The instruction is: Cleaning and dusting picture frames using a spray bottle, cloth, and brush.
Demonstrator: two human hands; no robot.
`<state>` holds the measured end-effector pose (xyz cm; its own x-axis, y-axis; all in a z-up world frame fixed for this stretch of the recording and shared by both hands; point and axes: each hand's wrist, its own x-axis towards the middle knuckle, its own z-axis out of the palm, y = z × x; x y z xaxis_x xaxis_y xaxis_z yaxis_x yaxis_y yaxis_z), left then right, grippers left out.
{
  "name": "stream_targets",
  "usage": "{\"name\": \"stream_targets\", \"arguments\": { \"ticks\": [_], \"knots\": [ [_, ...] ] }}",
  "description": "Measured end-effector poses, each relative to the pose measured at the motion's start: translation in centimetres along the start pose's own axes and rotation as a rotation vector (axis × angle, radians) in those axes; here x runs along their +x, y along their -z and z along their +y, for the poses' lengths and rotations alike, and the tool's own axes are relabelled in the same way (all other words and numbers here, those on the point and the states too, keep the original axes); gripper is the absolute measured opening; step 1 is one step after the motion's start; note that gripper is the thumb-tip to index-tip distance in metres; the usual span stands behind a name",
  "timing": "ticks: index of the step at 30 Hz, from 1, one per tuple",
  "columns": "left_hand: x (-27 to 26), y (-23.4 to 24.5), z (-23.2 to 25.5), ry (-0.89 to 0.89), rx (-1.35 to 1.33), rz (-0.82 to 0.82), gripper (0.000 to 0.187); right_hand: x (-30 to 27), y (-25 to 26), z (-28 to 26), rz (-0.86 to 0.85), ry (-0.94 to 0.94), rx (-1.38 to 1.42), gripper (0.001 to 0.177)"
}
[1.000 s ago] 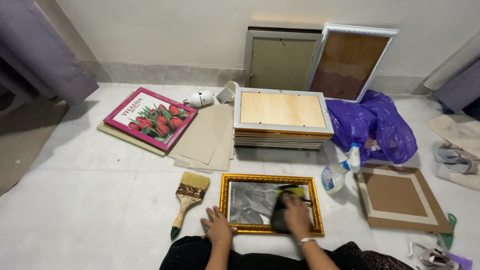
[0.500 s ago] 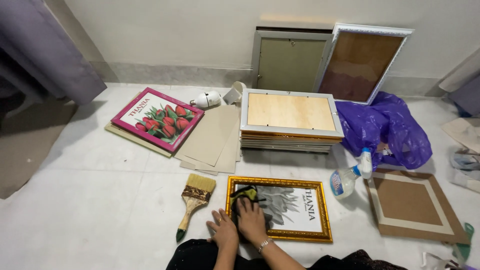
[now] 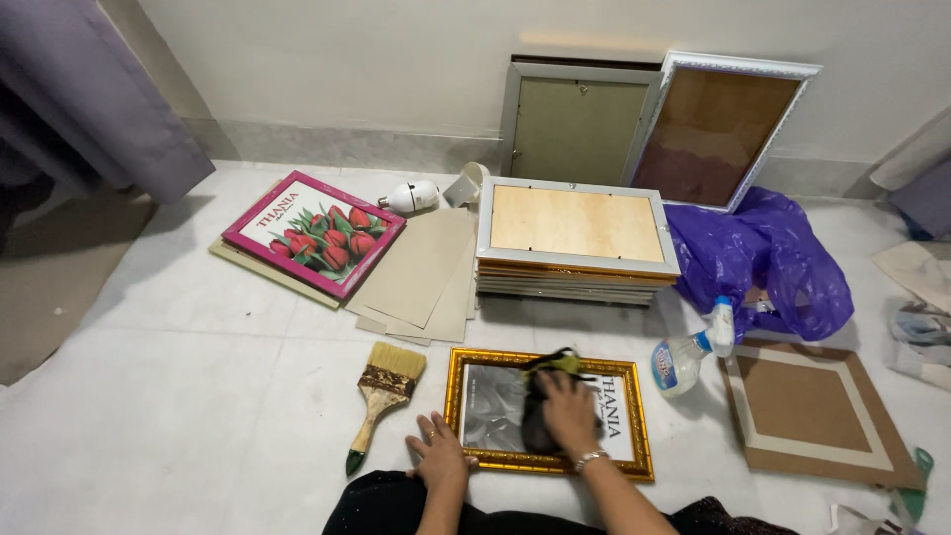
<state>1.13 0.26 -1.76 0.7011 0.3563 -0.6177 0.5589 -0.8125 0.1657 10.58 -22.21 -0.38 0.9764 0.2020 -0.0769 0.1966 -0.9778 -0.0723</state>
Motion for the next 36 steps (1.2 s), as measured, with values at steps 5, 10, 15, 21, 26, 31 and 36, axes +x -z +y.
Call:
{"name": "stream_targets", "arguments": {
  "ticks": [5, 10, 15, 21, 26, 31, 36],
  "knots": [
    [-0.4, -0.1, -0.1, -0.019, -0.041, 0.035, 0.120, -1.6, -1.0, 8.3, 0.168, -0.169, -0.145, 0.059],
    [-0.4, -0.7, -0.3, -0.037, -0.014, 0.085, 0.124, -1.2, -0.7, 9.4, 0.078, -0.347, -0.067, 0.054],
    [0.1, -1.1, -0.3, 0.032, -0.025, 0.082, 0.128, -3.2, -5.2, 8.9, 0.258, -0.345, -0.308, 0.032],
    [-0.4, -2.5, -0.5, -0.004, -0.075, 0.333, 0.113, -9.0, -4.7, 7.1, 0.295, -0.379, -0.296, 0.026],
    [-2.0, -2.4, 0.0, -0.157, -0.049, 0.440, 0.101, -10.5, -4.9, 7.8, 0.122, -0.361, -0.091, 0.043],
    [-0.9, -3.3, -0.9, -0.134, -0.253, 0.417, 0.092, -11.4, -3.8, 7.8, 0.105, -0.308, 0.005, 0.043],
    [3.2, -5.1, -2.8, -0.079, -0.476, 0.334, 0.071, -11.6, -3.6, 8.9, 0.001, -0.325, 0.113, 0.045]
  ]
}}
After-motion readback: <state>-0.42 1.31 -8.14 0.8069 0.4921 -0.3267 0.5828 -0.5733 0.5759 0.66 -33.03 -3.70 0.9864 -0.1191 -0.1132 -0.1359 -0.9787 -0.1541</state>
